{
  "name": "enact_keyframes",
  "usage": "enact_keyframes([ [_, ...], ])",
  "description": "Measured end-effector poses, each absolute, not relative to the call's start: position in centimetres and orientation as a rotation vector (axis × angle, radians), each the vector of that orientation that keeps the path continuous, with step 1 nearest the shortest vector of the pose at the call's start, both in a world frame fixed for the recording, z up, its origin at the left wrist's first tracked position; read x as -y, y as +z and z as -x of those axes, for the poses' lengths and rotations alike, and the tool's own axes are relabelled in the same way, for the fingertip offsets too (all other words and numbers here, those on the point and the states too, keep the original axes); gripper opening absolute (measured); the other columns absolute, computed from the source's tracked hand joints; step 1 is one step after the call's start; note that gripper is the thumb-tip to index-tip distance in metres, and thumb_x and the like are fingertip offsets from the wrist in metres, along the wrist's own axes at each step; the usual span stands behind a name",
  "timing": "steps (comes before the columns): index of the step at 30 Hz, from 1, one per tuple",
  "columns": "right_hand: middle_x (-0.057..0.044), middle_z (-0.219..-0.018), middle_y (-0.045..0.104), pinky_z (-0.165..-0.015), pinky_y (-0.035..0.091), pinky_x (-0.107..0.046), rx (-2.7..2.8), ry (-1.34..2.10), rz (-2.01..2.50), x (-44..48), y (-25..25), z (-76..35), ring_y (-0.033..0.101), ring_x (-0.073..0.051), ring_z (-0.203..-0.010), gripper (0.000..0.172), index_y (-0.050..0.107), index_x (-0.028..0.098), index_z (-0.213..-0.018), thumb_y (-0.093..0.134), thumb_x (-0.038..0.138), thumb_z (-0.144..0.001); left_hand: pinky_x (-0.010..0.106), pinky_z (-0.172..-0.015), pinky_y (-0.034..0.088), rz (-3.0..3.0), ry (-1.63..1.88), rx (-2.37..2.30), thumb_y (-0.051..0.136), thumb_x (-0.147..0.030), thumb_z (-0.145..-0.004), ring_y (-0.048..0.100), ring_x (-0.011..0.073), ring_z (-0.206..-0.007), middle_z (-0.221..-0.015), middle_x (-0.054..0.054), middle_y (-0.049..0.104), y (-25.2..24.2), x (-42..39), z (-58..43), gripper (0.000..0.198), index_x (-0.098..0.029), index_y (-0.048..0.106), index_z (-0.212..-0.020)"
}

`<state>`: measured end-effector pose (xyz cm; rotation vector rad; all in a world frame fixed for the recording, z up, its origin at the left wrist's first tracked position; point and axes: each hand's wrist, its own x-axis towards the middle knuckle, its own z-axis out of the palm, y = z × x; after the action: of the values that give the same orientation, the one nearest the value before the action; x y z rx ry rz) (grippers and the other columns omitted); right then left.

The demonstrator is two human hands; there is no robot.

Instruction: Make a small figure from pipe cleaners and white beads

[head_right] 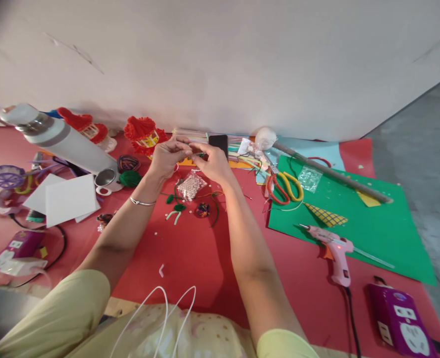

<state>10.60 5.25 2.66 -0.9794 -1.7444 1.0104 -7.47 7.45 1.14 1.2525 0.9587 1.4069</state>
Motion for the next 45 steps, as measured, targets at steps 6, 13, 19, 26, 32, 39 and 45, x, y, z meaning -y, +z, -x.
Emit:
enact_keyframes([
  [6,-0.004,-0.088,0.076,-0.069,0.056,-0.031,1.634,1.174,0.976,-5.0,3.0,-10.7,0.068,-0.018,-0.079,0.042,0.073,0.019,-0.130,0.066,0.024,-0.089,0.027,-0.076,0.057,-1.441,1.481,-0.960,0.087,-0.011,-0.067,0.068,0.0187,-0.098,-0.099,0.006,0.073,1.1,-7.4,7.2,0.013,-0.019,0.078,-0.070],
  [13,-0.005,-0.088,0.076,-0.060,0.053,-0.023,1.628,1.210,0.988,-5.2,2.6,-10.9,0.065,-0.012,-0.070,0.032,0.079,0.016,-0.112,0.071,0.039,-0.090,0.025,-0.068,0.054,-1.462,1.443,-0.984,0.086,-0.016,-0.072,0.066,0.0125,-0.079,-0.095,0.006,0.074,1.0,-7.6,7.2,0.010,-0.016,0.076,-0.073],
  [19,-0.003,-0.081,0.073,-0.053,0.048,-0.021,1.586,1.091,1.060,-6.2,1.2,-11.1,0.065,-0.013,-0.068,0.025,0.078,0.020,-0.099,0.072,0.042,-0.090,0.026,-0.066,0.050,-1.752,1.369,-1.112,0.082,-0.026,-0.079,0.062,0.0116,-0.071,-0.089,0.004,0.074,0.7,-8.2,8.3,0.015,-0.018,0.078,-0.091],
  [26,-0.005,-0.094,0.076,-0.046,0.043,-0.017,1.355,1.064,1.118,-6.5,1.6,-11.6,0.070,-0.011,-0.070,0.031,0.071,0.020,-0.101,0.068,0.049,-0.093,0.035,-0.079,0.046,-2.394,0.670,-1.586,0.067,-0.017,-0.086,0.065,0.0222,-0.091,-0.099,0.008,0.073,0.3,-7.5,9.8,0.012,-0.018,0.078,-0.082],
  [32,-0.007,-0.098,0.077,-0.047,0.043,-0.016,1.361,1.079,1.143,-6.7,1.4,-11.7,0.070,-0.010,-0.072,0.033,0.071,0.019,-0.100,0.068,0.051,-0.092,0.038,-0.086,0.044,-2.682,0.334,-1.508,0.065,-0.026,-0.093,0.060,0.0288,-0.110,-0.107,0.010,0.073,-1.0,-7.9,9.2,0.018,-0.020,0.079,-0.084],
  [39,-0.006,-0.096,0.076,-0.048,0.044,-0.017,1.381,1.103,1.113,-6.9,0.9,-11.6,0.070,-0.011,-0.073,0.034,0.071,0.019,-0.101,0.069,0.052,-0.091,0.045,-0.094,0.042,-2.711,0.260,-1.531,0.063,-0.026,-0.092,0.057,0.0326,-0.115,-0.111,0.013,0.072,-1.4,-8.1,9.2,0.020,-0.020,0.082,-0.095],
  [45,-0.006,-0.096,0.076,-0.048,0.045,-0.017,1.376,1.085,1.104,-7.0,0.8,-11.9,0.071,-0.012,-0.073,0.035,0.071,0.019,-0.100,0.068,0.053,-0.091,0.048,-0.097,0.040,-2.739,0.237,-1.535,0.059,-0.028,-0.094,0.054,0.0349,-0.121,-0.114,0.012,0.072,-1.9,-7.6,8.3,0.024,-0.022,0.082,-0.097],
])
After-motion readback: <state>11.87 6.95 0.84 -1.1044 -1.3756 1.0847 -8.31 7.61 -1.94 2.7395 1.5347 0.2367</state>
